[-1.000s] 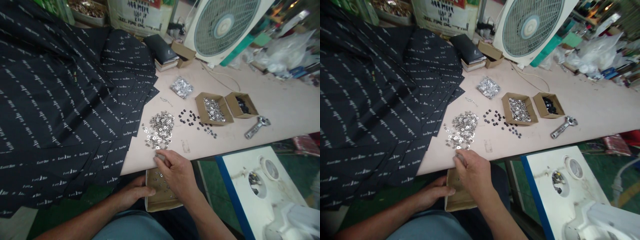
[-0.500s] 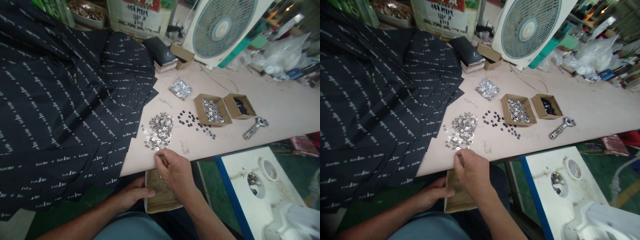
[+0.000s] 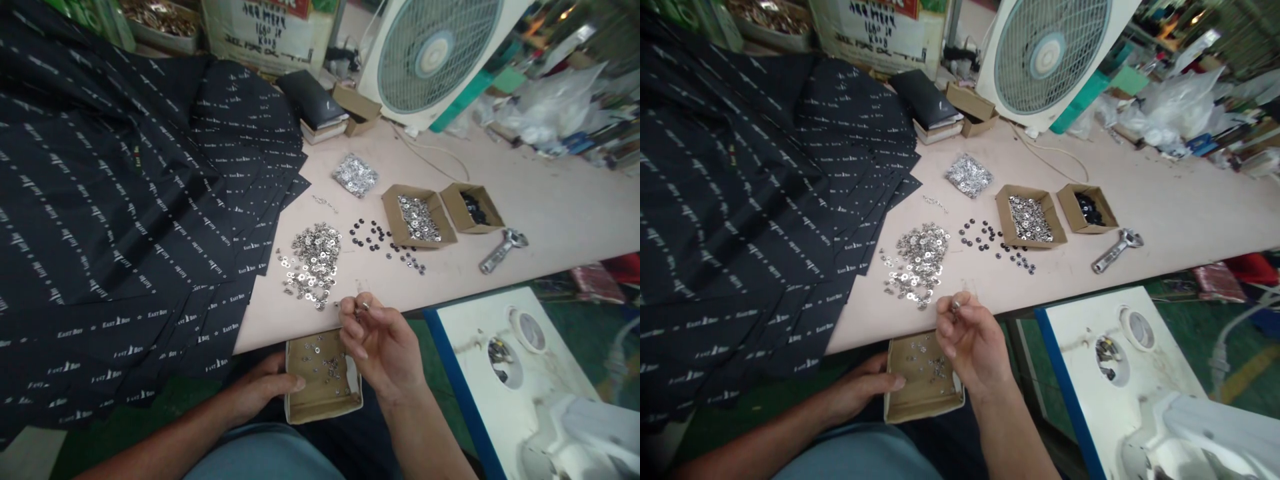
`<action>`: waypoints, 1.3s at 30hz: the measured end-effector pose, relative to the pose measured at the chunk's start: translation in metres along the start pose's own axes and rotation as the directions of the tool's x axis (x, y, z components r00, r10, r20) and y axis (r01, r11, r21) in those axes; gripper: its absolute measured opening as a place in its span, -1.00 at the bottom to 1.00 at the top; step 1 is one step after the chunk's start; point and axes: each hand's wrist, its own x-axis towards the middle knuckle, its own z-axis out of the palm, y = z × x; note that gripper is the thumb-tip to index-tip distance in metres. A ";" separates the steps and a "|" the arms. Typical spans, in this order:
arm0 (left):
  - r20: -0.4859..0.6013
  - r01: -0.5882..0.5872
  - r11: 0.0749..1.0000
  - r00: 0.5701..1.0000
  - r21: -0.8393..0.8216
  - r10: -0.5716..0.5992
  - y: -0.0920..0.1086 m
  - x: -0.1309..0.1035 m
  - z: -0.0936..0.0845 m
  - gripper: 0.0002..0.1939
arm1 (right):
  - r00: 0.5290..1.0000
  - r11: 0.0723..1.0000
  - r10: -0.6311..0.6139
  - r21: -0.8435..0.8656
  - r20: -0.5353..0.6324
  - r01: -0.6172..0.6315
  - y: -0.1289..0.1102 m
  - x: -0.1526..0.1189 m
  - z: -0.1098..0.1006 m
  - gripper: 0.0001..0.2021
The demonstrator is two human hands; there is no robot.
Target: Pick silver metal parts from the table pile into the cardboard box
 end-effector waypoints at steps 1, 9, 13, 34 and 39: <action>-0.006 0.000 1.000 1.000 0.005 0.000 0.000 0.000 0.000 -0.45 | 1.000 1.000 0.007 0.005 0.004 -0.007 0.000 0.001 0.000 -0.92; -0.010 -0.008 1.000 1.000 0.007 0.008 -0.001 -0.001 0.000 -0.44 | 0.984 0.839 -0.177 -0.527 -0.035 0.133 0.005 0.005 0.005 -0.79; -0.016 -0.009 1.000 1.000 -0.003 0.009 -0.002 0.000 0.000 -0.44 | 0.901 0.167 -0.391 -0.947 0.191 0.273 0.014 0.001 0.003 -0.91; -0.025 -0.005 1.000 1.000 0.001 0.005 -0.001 0.000 0.001 -0.42 | 0.830 -0.152 -0.432 -0.936 0.353 0.319 0.027 -0.004 -0.004 -0.88; -0.014 -0.017 1.000 1.000 0.003 0.017 -0.004 0.000 -0.001 -0.43 | 0.861 -0.157 -0.397 -0.948 0.318 0.278 0.029 -0.001 0.004 -0.88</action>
